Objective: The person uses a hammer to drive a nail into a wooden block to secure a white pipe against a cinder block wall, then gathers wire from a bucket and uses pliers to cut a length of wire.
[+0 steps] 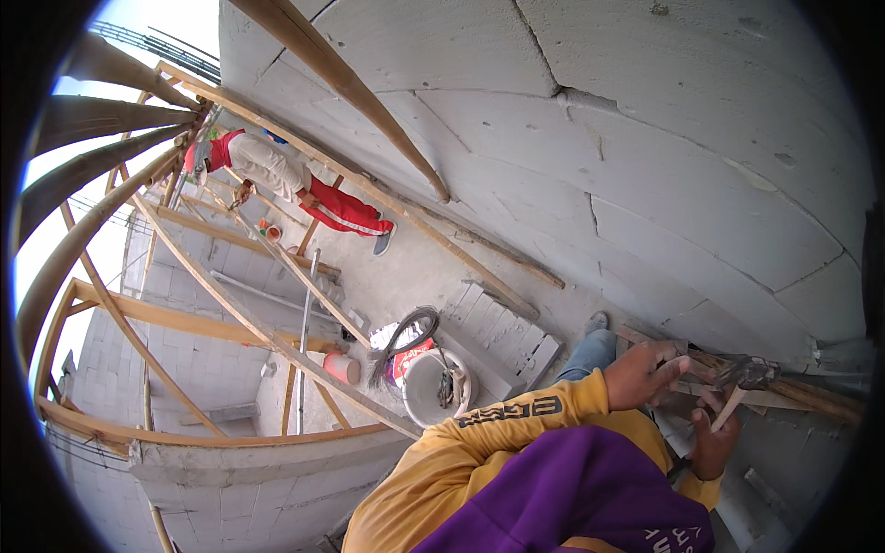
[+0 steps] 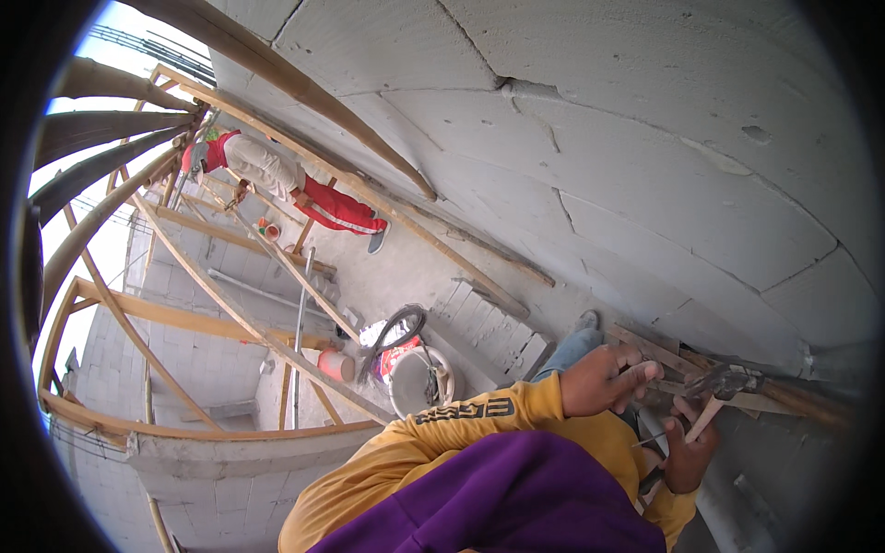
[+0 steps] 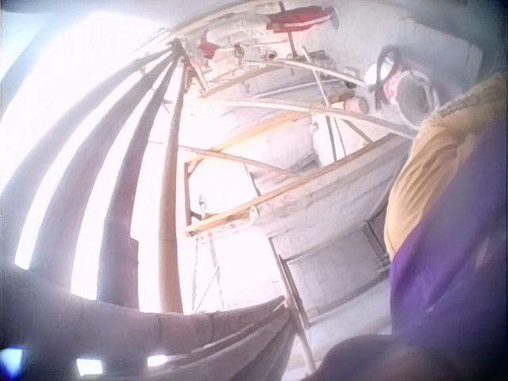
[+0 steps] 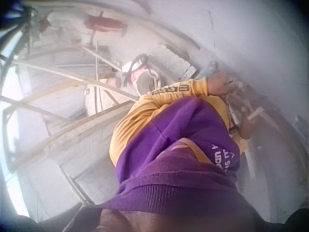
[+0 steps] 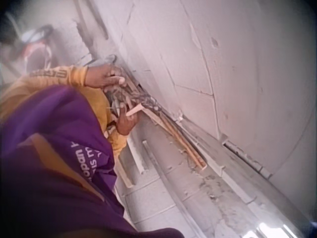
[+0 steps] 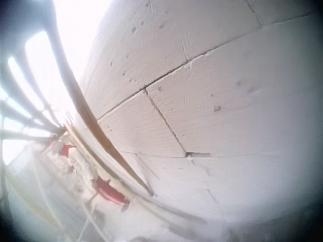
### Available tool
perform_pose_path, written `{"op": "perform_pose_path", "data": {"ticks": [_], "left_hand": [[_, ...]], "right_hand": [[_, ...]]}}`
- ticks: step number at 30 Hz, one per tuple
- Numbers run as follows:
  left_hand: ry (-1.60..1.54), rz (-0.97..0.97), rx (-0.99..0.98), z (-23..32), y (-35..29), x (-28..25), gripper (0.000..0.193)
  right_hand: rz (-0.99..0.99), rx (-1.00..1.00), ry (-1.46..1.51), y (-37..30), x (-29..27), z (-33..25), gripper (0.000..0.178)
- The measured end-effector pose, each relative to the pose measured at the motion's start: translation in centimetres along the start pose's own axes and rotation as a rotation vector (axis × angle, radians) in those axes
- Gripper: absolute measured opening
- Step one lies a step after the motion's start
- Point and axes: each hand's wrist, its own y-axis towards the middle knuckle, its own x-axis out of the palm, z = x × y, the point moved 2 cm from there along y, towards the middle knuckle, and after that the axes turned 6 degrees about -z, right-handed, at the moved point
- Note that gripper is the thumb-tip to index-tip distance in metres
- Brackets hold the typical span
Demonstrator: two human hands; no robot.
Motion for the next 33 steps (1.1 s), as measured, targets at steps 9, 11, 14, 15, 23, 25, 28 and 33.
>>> {"op": "perform_pose_path", "data": {"ticks": [9,11,14,15,23,25,28,33], "left_hand": [[-0.121,-0.140,0.132,3.4,3.1,1.0,0.030],[0.040,-0.067,0.207,5.3,3.5,1.2,0.035],[0.115,-0.085,0.307,8.0,5.0,2.2,0.034],[0.173,-0.108,0.354,8.8,5.8,2.8,0.034],[0.541,-0.201,0.601,15.1,8.7,6.9,0.035],[0.558,-0.287,0.615,17.1,8.1,7.6,0.036],[0.555,-0.367,0.631,21.1,6.1,9.4,0.037],[0.466,-0.342,1.005,28.7,4.1,10.0,0.035]], "right_hand": [[0.056,-0.007,0.157,0.1,-2.1,-1.5,0.028],[0.116,-0.173,0.033,0.6,-3.4,-3.8,0.021],[0.260,-0.226,0.066,0.7,-5.1,-7.7,0.015],[0.290,-0.288,0.008,0.3,-6.0,-8.6,0.015],[0.584,-0.673,-0.455,-4.0,-10.0,-13.7,0.030],[0.603,-0.711,-0.437,-5.0,-10.4,-14.8,0.033],[0.672,-0.688,-0.247,-6.7,-11.1,-15.3,0.037],[0.804,-0.657,-0.081,-8.3,-11.3,-13.3,0.021]]}}
